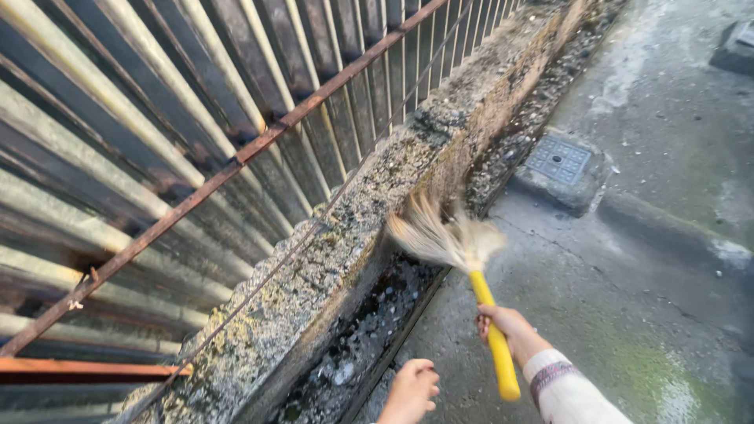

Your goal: The person sweeps debris from a concrete ledge and along a narrow outdoor alleyway using a handheld broom.

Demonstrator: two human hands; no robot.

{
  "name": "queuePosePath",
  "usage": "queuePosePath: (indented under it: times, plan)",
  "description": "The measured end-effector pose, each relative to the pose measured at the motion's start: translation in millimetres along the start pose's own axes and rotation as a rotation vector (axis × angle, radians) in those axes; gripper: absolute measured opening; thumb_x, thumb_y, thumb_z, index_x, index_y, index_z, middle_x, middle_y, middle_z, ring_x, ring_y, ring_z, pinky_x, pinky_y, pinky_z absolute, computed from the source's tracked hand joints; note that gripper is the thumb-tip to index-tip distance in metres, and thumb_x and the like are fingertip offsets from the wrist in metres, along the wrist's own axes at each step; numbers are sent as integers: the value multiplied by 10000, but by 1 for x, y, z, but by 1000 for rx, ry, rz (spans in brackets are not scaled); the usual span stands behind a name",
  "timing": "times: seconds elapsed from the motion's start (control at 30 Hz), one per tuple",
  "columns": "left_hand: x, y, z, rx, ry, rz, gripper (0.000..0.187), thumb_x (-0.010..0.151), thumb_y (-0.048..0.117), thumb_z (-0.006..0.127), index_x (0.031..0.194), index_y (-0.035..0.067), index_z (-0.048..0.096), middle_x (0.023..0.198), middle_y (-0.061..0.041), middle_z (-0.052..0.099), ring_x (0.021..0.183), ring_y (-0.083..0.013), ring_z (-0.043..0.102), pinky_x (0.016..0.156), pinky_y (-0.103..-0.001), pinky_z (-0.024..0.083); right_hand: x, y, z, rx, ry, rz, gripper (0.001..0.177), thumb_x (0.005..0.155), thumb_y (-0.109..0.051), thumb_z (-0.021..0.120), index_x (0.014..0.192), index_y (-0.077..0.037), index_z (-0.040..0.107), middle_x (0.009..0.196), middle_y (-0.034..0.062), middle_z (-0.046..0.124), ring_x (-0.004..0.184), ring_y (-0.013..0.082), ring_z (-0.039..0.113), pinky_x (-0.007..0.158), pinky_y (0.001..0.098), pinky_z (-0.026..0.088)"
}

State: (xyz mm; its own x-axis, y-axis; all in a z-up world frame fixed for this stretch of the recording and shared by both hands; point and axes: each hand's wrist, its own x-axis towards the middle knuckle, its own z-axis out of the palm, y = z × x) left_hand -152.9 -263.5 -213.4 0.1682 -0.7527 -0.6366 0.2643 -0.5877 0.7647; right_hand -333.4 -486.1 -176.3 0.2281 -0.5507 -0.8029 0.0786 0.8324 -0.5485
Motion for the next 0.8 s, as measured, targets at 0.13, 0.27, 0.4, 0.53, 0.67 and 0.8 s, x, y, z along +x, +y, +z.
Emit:
queuePosePath:
  times: [0.13, 0.27, 0.4, 0.53, 0.67, 0.8]
  plan:
    - [-15, -13, -39, -115, 141, 17, 342, 972, 263, 592, 1264, 89, 633, 1082, -74, 731, 813, -138, 699, 596, -309, 585, -12, 40, 7, -201, 234, -236, 172, 974, -110, 657, 996, 29, 558, 655, 72, 549, 502, 193, 541, 435, 348, 471]
    - [-25, -38, -53, -231, 166, -32, 329, 983, 262, 564, 1243, 76, 641, 1088, -77, 718, 786, -173, 697, 584, -324, 564, -87, 73, 14, -183, 33, -232, 190, 908, -115, 634, 1080, -120, 553, 642, 37, 516, 490, 156, 513, 429, 318, 433]
    - [-43, -50, -44, -249, 145, -48, 309, 991, 260, 570, 1229, 79, 646, 1086, -78, 716, 786, -162, 699, 597, -312, 568, -89, 92, 1, -278, -179, -73, 209, 912, -100, 651, 1107, -68, 581, 680, 13, 541, 514, 118, 504, 435, 299, 423]
    - [-81, -61, -43, -187, 97, 17, 290, 994, 251, 579, 1217, 82, 654, 1079, -67, 732, 792, -137, 705, 613, -287, 573, -53, 108, 7, -320, -5, -48, 203, 937, -67, 630, 1122, 17, 613, 689, 73, 538, 496, 167, 511, 448, 327, 477]
    - [-132, -105, -64, -231, 138, 20, 290, 986, 240, 570, 1215, 87, 661, 1080, -59, 732, 787, -141, 700, 615, -294, 575, -117, 156, 37, -207, 248, -252, 279, 910, 2, 639, 1107, -39, 446, 707, 99, 525, 503, 200, 523, 446, 362, 453]
    - [-164, -144, -78, -234, 179, -84, 293, 988, 250, 551, 1225, 116, 659, 1086, -55, 737, 785, -145, 703, 623, -303, 580, -183, 187, 52, -47, -37, -230, 244, 864, -2, 621, 1061, -91, 509, 696, 43, 529, 497, 139, 511, 433, 310, 441]
